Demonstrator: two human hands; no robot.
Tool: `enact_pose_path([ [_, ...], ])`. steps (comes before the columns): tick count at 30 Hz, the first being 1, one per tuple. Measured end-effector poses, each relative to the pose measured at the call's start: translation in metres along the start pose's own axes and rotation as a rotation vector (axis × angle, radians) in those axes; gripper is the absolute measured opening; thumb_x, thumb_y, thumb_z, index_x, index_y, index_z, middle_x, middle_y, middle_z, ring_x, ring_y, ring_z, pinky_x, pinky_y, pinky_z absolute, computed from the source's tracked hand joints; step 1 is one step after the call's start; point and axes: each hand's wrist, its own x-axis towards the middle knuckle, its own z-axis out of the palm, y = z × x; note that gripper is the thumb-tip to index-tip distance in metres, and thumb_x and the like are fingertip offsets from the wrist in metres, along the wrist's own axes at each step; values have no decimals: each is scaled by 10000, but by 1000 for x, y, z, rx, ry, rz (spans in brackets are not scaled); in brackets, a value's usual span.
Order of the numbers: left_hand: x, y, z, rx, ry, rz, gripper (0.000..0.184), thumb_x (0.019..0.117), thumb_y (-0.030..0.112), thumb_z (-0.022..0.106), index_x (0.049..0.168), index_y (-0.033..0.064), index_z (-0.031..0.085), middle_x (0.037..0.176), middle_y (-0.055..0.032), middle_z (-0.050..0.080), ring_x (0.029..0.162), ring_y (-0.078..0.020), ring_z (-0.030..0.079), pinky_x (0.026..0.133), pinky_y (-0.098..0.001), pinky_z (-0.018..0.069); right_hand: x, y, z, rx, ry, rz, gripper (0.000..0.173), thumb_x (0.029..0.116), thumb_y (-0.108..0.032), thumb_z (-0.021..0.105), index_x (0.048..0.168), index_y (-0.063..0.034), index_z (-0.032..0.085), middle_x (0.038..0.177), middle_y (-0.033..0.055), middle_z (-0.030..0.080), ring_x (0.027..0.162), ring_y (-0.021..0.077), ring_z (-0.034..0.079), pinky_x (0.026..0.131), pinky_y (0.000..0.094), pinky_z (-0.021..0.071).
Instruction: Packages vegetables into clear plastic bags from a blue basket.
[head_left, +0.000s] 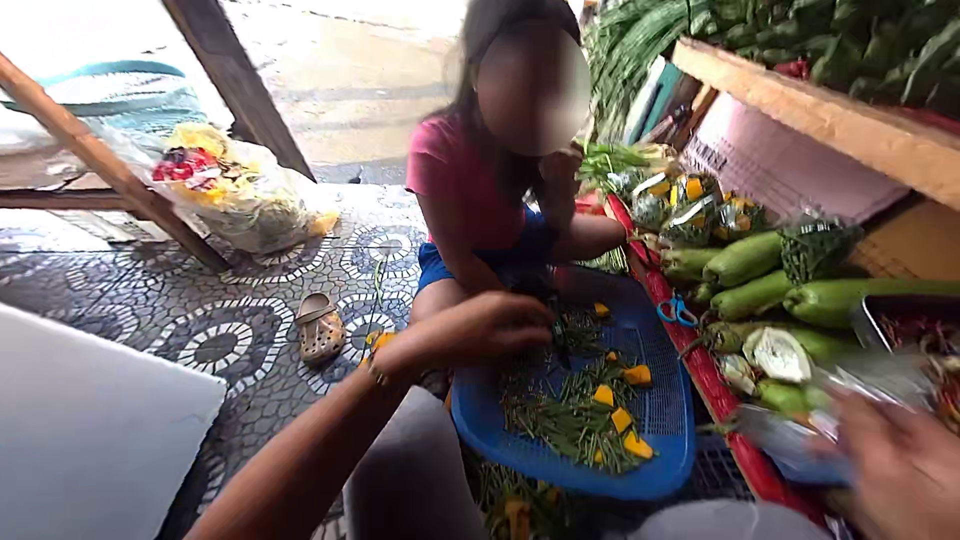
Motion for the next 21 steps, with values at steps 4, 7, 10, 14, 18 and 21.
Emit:
enact_pose_path([
  [4, 55, 7, 13, -430, 49, -245, 336, 1114, 216, 442, 1286, 12, 646, 1180, -110, 702, 1036, -171, 693, 934, -366, 574, 24, -12, 116, 740, -223, 252, 224, 1082, -140, 427, 970, -124, 620, 617, -110, 532, 474, 16, 484, 488, 206, 502],
  [7, 56, -8, 36, -630, 177, -349, 566, 1115, 499, 298, 1355, 96, 613, 1210, -72, 711, 1011, -155, 702, 862, -363, 577, 30, -16, 147, 1023, -319, 346, 287, 1102, -134, 365, 952, -118, 609, 591, -72, 497, 450, 30, 435, 451, 189, 446],
  [10, 58, -26, 48, -757, 147, -392, 646, 1107, 542, 275, 1384, 42, 575, 1200, -82, 709, 1071, -164, 688, 933, -379, 560, 24, -15, 162, 1091, -393, 325, 271, 1089, -123, 375, 944, -132, 605, 592, -76, 499, 461, 23, 444, 464, 183, 442],
  [14, 59, -23, 52, -990, 133, -380, 347, 1105, 296, 451, 1348, 66, 543, 1109, -38, 662, 995, -117, 664, 891, -315, 562, 17, -16, 176, 1071, -443, 301, 209, 1054, -107, 483, 960, -128, 669, 621, -86, 545, 483, 4, 472, 476, 171, 449],
  [18, 61, -24, 56, -1003, 405, -359, 103, 1042, 86, 587, 1057, 22, 667, 898, -13, 695, 811, -84, 673, 794, -267, 579, 16, -13, 178, 900, -497, 339, 316, 942, -21, 633, 1238, -38, 524, 820, -24, 672, 606, 28, 607, 560, 181, 536],
  [21, 62, -40, 45, -819, 579, -333, 135, 1065, 158, 562, 1090, 52, 641, 912, 11, 665, 808, -65, 641, 769, -279, 567, 17, 1, 169, 675, -690, 393, 405, 882, -4, 684, 1255, 0, 525, 879, -9, 700, 723, 37, 665, 684, 201, 569],
])
